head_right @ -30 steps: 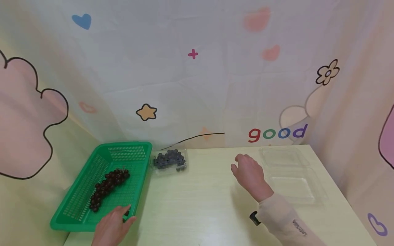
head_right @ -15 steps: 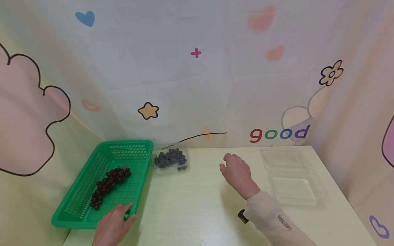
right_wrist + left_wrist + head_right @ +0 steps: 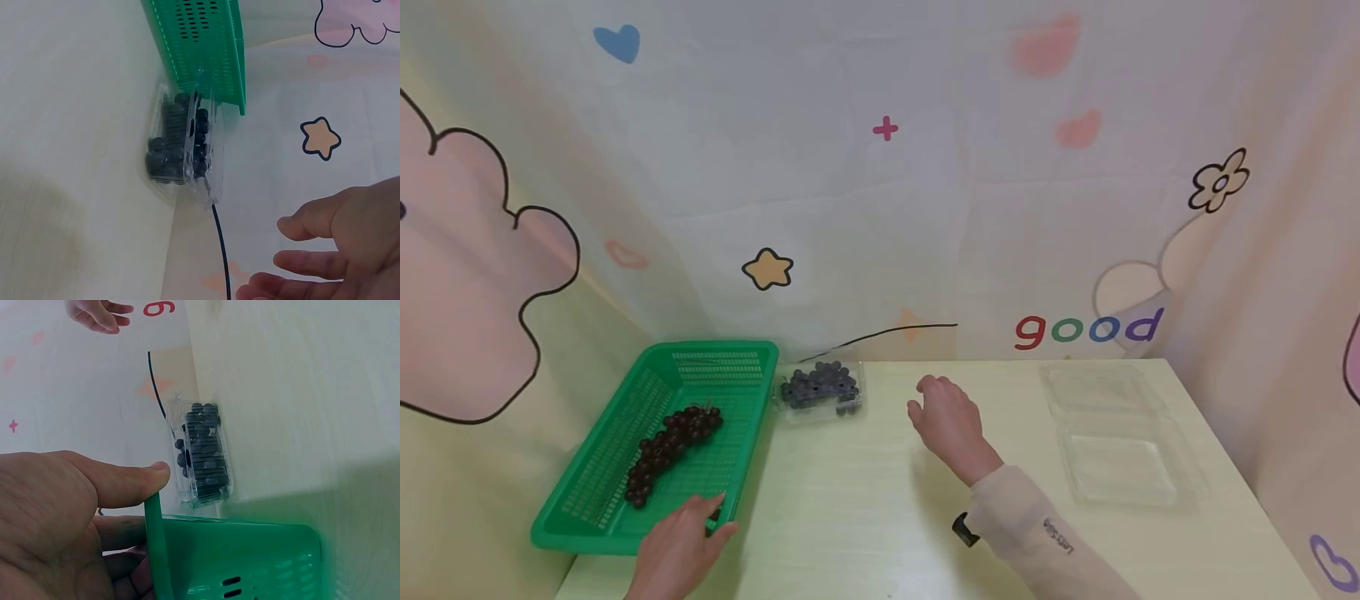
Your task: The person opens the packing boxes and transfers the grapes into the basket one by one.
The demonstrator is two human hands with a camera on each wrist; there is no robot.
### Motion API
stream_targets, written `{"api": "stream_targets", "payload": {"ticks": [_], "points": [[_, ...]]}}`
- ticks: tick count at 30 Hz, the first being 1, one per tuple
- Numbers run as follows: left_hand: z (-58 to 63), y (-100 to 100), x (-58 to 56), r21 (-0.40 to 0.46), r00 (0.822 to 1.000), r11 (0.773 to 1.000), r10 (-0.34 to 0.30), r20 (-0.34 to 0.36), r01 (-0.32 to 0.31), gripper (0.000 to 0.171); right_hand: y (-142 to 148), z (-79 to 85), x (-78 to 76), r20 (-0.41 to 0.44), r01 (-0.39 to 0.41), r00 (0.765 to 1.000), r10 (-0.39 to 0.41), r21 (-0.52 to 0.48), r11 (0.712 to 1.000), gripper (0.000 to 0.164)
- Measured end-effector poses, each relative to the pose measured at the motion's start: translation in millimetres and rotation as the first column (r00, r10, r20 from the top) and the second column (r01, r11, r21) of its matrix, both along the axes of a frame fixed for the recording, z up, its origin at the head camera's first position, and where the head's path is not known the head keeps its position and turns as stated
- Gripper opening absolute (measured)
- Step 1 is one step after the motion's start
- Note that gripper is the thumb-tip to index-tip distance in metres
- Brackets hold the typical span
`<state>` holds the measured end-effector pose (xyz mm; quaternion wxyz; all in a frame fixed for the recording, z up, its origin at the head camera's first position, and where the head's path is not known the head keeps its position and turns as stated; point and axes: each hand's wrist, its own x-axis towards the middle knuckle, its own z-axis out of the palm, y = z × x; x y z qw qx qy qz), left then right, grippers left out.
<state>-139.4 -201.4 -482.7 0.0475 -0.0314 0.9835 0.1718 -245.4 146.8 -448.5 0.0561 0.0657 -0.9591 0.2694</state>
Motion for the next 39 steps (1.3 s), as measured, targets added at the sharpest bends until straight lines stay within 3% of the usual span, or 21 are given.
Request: {"api": "stream_targets", "payload": {"ticks": [8, 39], "points": [[0.4, 0, -0.4, -0.008, 1.0, 1.0, -0.005, 0.004, 0.005, 0.051, -11, -8.0, -4.0, -0.036, -0.057, 0.998, 0.056, -0.023, 0.998, 0.033], [0.8, -1, -0.3, -0.013, 1.0, 1.0, -0.008, 0.018, 0.008, 0.051, -31, -45.1, -16.1, 0.037, -0.241, 0.969, 0.242, -0.032, 0.97, 0.055]]}}
